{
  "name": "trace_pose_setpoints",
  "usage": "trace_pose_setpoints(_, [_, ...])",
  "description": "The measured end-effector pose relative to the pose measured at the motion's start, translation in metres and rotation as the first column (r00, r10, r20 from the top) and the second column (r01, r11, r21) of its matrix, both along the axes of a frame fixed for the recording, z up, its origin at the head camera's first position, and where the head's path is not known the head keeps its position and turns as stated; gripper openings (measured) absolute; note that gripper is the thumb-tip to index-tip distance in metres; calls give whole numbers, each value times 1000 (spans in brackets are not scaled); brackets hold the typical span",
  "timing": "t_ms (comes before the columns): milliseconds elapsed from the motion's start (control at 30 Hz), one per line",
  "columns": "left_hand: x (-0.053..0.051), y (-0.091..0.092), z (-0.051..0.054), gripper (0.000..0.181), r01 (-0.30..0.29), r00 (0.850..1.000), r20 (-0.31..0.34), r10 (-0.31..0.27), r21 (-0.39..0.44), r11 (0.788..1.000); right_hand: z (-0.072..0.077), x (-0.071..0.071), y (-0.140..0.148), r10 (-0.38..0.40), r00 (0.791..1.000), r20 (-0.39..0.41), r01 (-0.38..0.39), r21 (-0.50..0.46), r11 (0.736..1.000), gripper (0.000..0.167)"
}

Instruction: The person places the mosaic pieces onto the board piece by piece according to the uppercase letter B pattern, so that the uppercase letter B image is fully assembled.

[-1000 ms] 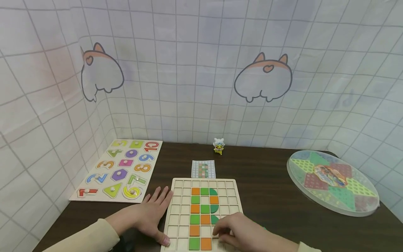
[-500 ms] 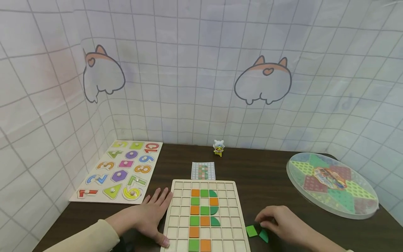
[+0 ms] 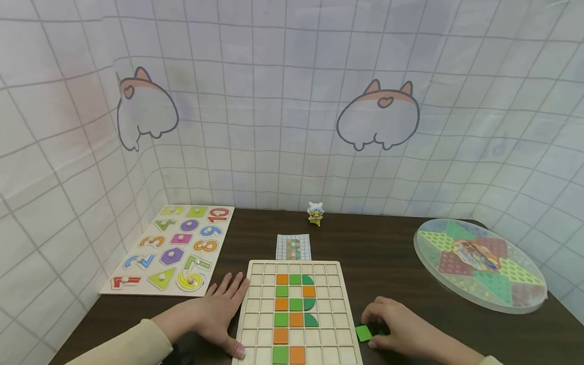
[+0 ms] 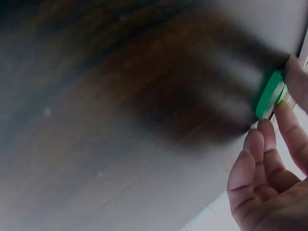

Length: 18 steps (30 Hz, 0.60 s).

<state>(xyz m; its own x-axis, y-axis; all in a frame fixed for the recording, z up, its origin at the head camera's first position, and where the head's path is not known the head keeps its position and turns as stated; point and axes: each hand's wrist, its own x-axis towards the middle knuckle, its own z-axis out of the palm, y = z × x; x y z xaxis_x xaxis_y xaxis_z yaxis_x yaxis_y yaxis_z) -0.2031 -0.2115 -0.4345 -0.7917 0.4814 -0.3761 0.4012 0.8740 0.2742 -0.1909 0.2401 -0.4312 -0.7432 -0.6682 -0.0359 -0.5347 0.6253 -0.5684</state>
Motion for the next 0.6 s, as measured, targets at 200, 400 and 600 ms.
trace_pose_setpoints(200, [-1,-2,-2,152,-5,1000,-4,5,10,1000,31,16,-16,-30,1000,-7,31,71,997,23])
trace_pose_setpoints(400, [3,1,5,150,-17,1000,15,17,22,1000,41,17,-21,-61,998,-1,61,107,992,18])
trace_pose_setpoints(600, [14,10,27,142,-18,1000,21,18,0,1000,45,19,-35,-61,998,-27,62,40,997,16])
